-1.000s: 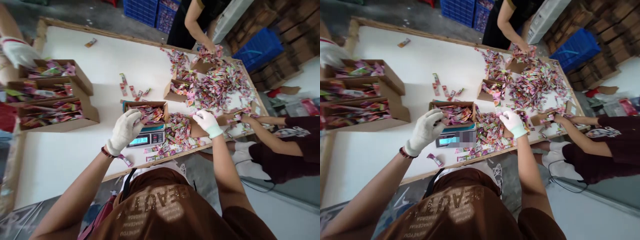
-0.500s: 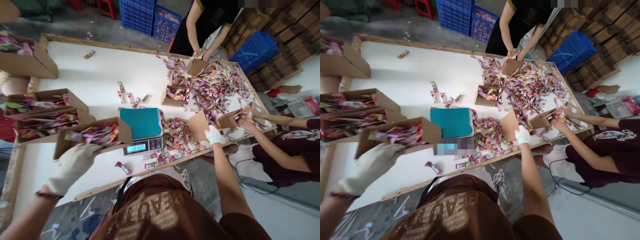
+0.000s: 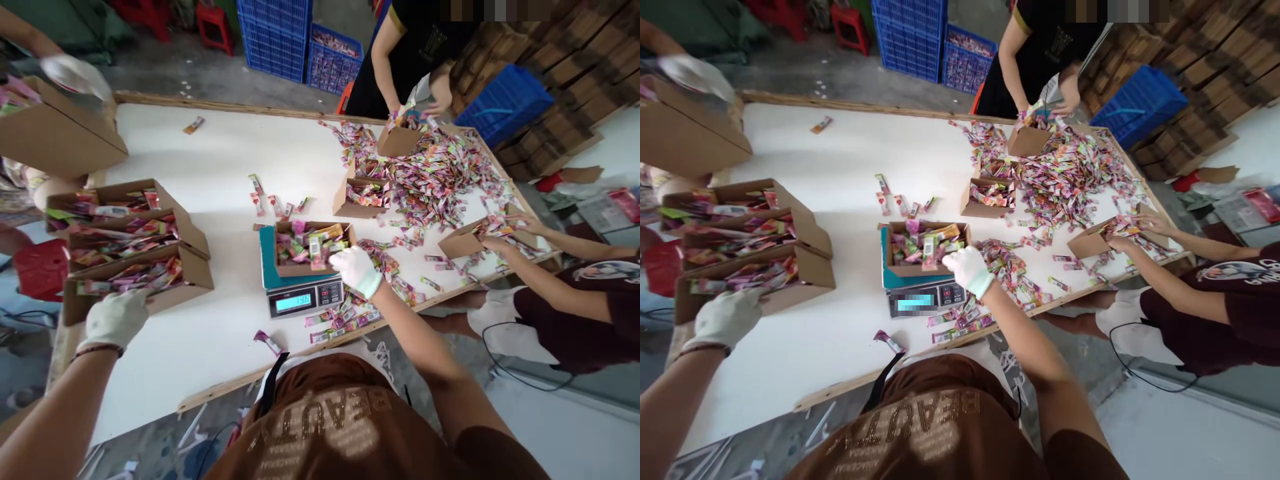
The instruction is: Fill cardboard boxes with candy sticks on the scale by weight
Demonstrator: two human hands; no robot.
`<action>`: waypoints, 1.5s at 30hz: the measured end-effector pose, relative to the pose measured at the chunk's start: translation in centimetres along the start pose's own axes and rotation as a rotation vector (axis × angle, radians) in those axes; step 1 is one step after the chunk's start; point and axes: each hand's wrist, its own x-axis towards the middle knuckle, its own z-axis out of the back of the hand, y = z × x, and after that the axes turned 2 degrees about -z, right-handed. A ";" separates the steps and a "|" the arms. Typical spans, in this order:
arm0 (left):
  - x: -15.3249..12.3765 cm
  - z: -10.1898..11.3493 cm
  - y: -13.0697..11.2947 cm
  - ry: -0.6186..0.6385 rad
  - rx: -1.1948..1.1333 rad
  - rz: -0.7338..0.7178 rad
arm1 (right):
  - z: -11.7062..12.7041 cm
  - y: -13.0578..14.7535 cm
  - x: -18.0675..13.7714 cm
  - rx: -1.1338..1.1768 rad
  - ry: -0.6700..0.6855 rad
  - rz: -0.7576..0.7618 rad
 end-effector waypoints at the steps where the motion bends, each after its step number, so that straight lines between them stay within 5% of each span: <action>1: 0.9 0.6 0.3 -0.006 0.013 0.011 | -0.3 1.0 1.0 0.024 0.031 0.018; 6: 3.1 3.6 -1.0 -0.063 0.058 0.090 | 0.6 2.2 2.2 0.144 0.028 0.023; 11: -1.7 5.7 -7.5 -0.466 -0.139 -0.034 | 3.3 0.6 -1.9 0.266 -0.107 0.006; 16: -7.8 3.8 -14.8 -0.538 -0.750 -0.251 | 6.0 -0.6 -4.1 0.699 -0.306 -0.229; 19: -9.8 2.1 -18.0 -0.511 -0.909 -0.224 | 7.0 1.2 -1.9 0.679 -0.283 -0.198; 24: -10.5 4.1 -21.2 -0.570 -1.009 -0.243 | 6.7 6.1 4.6 0.317 -0.010 -0.154; 28: -9.9 8.6 -23.5 -0.654 -0.769 -0.400 | 4.8 8.0 7.9 0.118 0.295 -0.067; 31: -9.6 10.5 -25.1 -0.575 -0.604 -0.468 | 3.5 7.7 8.4 0.086 0.345 0.029; 38: -10.0 10.8 -26.5 -0.590 -0.503 -0.395 | 2.5 3.6 7.1 0.443 0.126 0.054; 41: -10.1 11.4 -26.8 -0.577 -0.516 -0.398 | 3.6 2.5 6.1 0.656 -0.012 0.034; 45: -10.0 11.7 -26.9 -0.622 -0.658 -0.428 | 6.1 1.1 4.0 0.722 -0.211 0.213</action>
